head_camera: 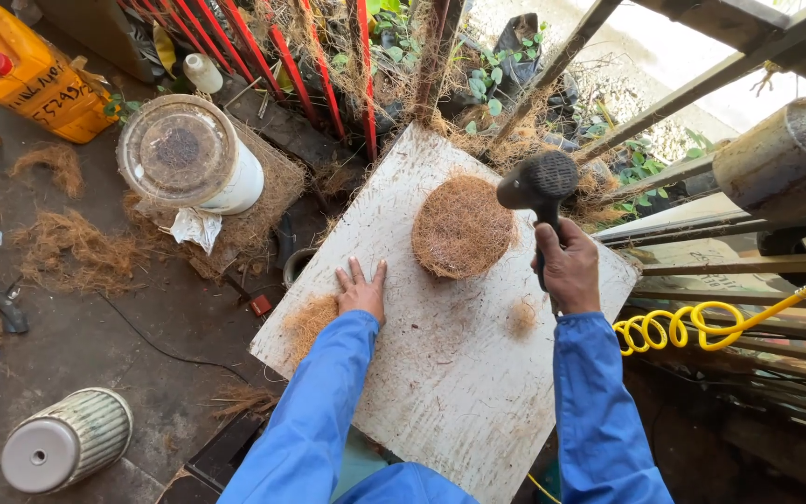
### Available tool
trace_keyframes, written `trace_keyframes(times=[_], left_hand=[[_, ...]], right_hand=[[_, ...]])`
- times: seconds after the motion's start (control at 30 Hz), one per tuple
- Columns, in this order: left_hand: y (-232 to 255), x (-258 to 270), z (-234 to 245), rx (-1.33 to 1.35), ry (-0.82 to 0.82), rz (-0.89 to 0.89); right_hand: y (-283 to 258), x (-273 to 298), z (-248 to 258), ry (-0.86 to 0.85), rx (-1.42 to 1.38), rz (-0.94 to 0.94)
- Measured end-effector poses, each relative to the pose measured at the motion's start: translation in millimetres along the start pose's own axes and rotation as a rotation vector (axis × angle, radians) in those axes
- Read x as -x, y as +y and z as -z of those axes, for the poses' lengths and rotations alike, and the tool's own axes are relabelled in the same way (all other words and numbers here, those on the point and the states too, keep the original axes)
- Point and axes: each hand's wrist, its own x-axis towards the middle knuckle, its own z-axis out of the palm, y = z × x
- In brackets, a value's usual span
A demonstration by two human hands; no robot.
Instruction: Applying adhesive to a coconut fiber pad using a spray gun and drying it with a heat gun.
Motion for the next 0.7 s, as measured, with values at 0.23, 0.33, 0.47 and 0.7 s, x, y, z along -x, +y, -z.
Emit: trace_keyframes(times=[0.23,0.33,0.47,0.7], left_hand=[[-0.2,-1.8,-2.9,-0.003,0.001,0.004],[0.0,-1.2,-0.8,-0.002,0.002,0.002],[0.1,0.4,-0.6,-0.001,-0.007,0.008],[-1.0,-3.5,-4.4,-0.003,0.002,0.003]], right_hand=[[12.5,38.6,16.1,0.029,0.027,-0.085],[19.0,55.2,6.0,-0.007,0.038,-0.12],[14.7,70.1,-18.3,-0.045,-0.013,-0.148],[21.4,58.5,-51.2,-0.151,-0.029,-0.068]])
